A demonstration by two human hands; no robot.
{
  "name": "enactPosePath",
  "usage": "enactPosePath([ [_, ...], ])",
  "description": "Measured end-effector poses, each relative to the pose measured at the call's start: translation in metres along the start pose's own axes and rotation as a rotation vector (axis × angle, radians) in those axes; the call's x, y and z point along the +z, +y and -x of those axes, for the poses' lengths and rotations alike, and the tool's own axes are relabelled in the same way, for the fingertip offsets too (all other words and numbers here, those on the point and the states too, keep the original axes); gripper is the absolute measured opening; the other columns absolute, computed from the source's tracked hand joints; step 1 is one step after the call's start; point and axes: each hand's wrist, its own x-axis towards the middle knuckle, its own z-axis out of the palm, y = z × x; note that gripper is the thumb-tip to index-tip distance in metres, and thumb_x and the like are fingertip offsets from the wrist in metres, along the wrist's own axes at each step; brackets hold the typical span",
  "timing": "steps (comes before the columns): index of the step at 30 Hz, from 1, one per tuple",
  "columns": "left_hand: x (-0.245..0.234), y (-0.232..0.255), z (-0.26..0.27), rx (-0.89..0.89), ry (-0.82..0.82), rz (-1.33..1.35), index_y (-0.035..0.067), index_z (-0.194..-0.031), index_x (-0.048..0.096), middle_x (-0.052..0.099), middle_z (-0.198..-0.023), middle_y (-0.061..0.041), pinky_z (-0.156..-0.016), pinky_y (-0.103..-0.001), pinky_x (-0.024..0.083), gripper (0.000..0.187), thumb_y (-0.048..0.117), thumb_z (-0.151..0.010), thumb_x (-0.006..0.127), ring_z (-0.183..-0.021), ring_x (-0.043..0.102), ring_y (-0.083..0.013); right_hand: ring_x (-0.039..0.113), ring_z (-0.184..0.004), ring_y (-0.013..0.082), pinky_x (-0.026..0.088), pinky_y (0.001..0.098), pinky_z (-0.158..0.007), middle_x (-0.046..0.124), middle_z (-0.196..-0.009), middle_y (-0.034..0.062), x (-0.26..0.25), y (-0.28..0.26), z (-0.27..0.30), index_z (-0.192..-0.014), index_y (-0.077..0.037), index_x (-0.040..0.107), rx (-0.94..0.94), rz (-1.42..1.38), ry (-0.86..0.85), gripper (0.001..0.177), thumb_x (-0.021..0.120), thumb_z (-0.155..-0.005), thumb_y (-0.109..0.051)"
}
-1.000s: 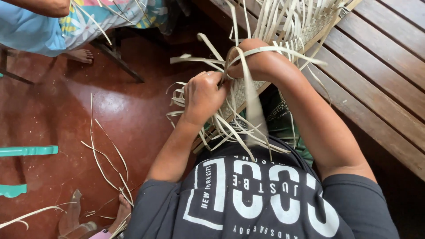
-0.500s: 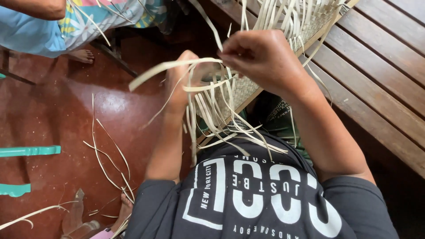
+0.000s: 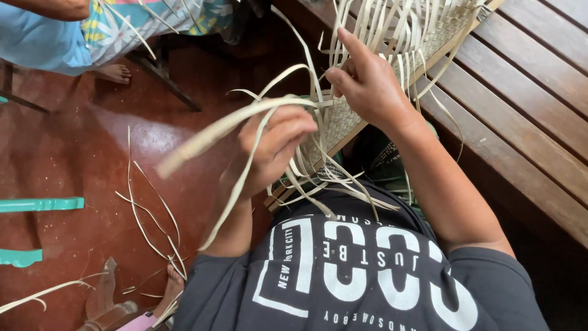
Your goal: Weaving long strips of natural fiber together to create a mat or basket structure.
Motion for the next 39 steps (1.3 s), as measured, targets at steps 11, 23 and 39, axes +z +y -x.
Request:
enactPosePath([
  [11,0.029,-0.044,0.031,-0.338,0.076,-0.323,0.007,-0.097,0.070,0.069,-0.092,-0.007,-0.078,-0.041,0.058,0.011,0.001,-0.088,0.071,-0.087,0.068,-0.0293,0.071,-0.077,0.0313,0.056,0.0449,-0.071,0.075,-0.081,0.0056,0.030,0.020,0.002,-0.100,-0.015,0.077,-0.062,0.323,-0.121,0.012,0.077,-0.088,-0.019],
  [23,-0.017,-0.019,0.061,-0.678,-0.308,0.019,0.013,-0.066,0.062,0.061,-0.070,-0.003,-0.072,-0.037,0.049,0.042,0.039,-0.098,0.068,-0.074,0.061,-0.0229,0.070,-0.067,0.0319,0.056,0.0444,-0.063,0.066,-0.064,0.0043,0.060,0.039,0.001,-0.089,-0.018,0.073,-0.144,0.520,0.059,0.018,0.081,-0.086,-0.034],
  [39,0.020,-0.057,0.036,-0.306,-0.167,-0.395,0.008,-0.100,0.068,0.055,-0.092,-0.004,-0.054,-0.039,0.046,0.002,0.009,-0.099,0.069,-0.085,0.059,-0.0243,0.055,-0.072,0.0044,0.040,0.0182,-0.064,0.062,-0.074,-0.0043,0.014,0.000,-0.011,-0.085,-0.009,0.072,-0.051,-0.507,0.115,0.013,0.059,-0.081,-0.009],
])
